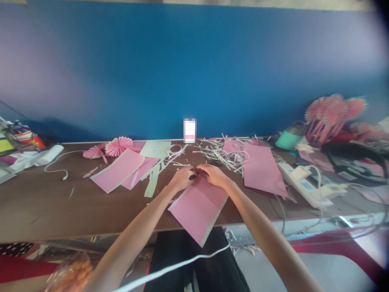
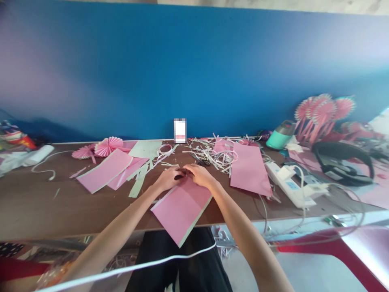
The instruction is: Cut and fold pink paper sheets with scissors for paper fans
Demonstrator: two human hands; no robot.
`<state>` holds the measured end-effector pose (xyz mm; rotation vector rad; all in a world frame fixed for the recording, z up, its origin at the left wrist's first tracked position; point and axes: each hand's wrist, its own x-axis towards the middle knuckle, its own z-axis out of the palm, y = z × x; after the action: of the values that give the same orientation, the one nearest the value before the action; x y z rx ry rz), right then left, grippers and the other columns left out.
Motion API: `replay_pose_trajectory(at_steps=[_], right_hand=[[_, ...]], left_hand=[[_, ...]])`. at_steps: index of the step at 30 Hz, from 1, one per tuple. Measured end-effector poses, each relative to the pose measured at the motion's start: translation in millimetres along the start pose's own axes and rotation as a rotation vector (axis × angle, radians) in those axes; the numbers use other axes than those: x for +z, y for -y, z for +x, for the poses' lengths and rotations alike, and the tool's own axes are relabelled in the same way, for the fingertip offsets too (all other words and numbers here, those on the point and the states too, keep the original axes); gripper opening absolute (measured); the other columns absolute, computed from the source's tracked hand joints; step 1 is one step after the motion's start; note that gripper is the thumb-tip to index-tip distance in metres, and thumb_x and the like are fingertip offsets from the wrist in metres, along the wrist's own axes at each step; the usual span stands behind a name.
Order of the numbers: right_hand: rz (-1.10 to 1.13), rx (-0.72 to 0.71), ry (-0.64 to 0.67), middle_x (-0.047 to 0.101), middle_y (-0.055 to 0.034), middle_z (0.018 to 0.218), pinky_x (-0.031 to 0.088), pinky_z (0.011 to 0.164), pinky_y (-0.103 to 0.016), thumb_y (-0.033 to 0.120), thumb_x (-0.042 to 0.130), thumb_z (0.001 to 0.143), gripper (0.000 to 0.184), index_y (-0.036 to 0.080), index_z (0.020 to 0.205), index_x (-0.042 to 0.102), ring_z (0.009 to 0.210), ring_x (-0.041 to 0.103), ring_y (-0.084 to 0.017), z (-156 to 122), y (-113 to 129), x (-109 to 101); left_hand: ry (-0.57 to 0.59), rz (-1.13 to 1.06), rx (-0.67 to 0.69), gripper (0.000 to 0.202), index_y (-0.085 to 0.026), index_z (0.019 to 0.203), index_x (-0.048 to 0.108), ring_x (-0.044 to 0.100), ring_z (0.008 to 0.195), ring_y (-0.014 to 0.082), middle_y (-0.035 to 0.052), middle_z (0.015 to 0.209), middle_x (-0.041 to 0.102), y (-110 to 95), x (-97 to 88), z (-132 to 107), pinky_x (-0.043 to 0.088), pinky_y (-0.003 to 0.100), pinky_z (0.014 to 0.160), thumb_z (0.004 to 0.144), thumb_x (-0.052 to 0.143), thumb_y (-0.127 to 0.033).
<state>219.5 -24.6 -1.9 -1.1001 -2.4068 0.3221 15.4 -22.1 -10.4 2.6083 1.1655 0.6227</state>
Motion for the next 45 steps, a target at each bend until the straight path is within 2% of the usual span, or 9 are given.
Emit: replay_pose_trajectory(at_steps=[4,15,31,42,45], right_hand=[[0.007,0.002,0.015,0.061,-0.0076,0.117,0.044,0.086,-0.032,0.012,0.046,0.088,0.035,0.023,0.121,0.054,0.103,0.058,-0.02,0.3,0.0,1.9],[0.034,0.008,0.047,0.057,-0.0088,0.122,0.042,0.09,-0.033,-0.001,0.044,0.08,0.053,0.022,0.127,0.048,0.108,0.054,-0.019,0.4,-1.8,5.0],[0.063,0.022,0.057,0.054,-0.0108,0.127,0.041,0.095,-0.037,-0.003,0.041,0.078,0.057,0.021,0.13,0.047,0.114,0.051,-0.021,1.4,0.0,5.1],[0.119,0.005,0.046,0.052,-0.0098,0.129,0.04,0.096,-0.035,-0.002,0.042,0.079,0.058,0.021,0.132,0.043,0.112,0.05,-0.019,1.1,-3.6,5.3],[0.145,0.037,0.035,0.058,-0.0092,0.119,0.041,0.091,-0.034,-0.001,0.043,0.08,0.058,0.022,0.133,0.042,0.104,0.054,-0.018,0.0,-4.7,3.4]], left_hand=[[0.019,-0.002,0.006,0.021,-0.025,0.089,0.071,0.058,0.095,0.018,0.0038,0.102,0.063,-2.7,-3.5,-0.4,0.046,0.025,0.078,0.083,0.054,-0.037],[0.004,-0.015,-0.008,0.023,-0.025,0.092,0.07,0.058,0.098,0.0191,0.004,0.106,0.063,-3.4,-3.3,-0.7,0.046,0.028,0.082,0.083,0.054,-0.039],[0.005,-0.013,-0.012,0.024,-0.023,0.092,0.069,0.058,0.097,0.0195,0.0049,0.104,0.062,-4.6,-4.7,-1.0,0.046,0.028,0.082,0.083,0.054,-0.039],[-0.001,-0.018,0.003,0.026,-0.025,0.095,0.069,0.057,0.097,0.0189,0.0042,0.104,0.062,-2.6,-3.1,-1.2,0.046,0.027,0.08,0.085,0.052,-0.041],[0.011,-0.014,-0.009,0.027,-0.024,0.093,0.069,0.057,0.097,0.0192,0.0043,0.102,0.062,-2.5,-3.6,-1.7,0.046,0.027,0.08,0.085,0.052,-0.043]])
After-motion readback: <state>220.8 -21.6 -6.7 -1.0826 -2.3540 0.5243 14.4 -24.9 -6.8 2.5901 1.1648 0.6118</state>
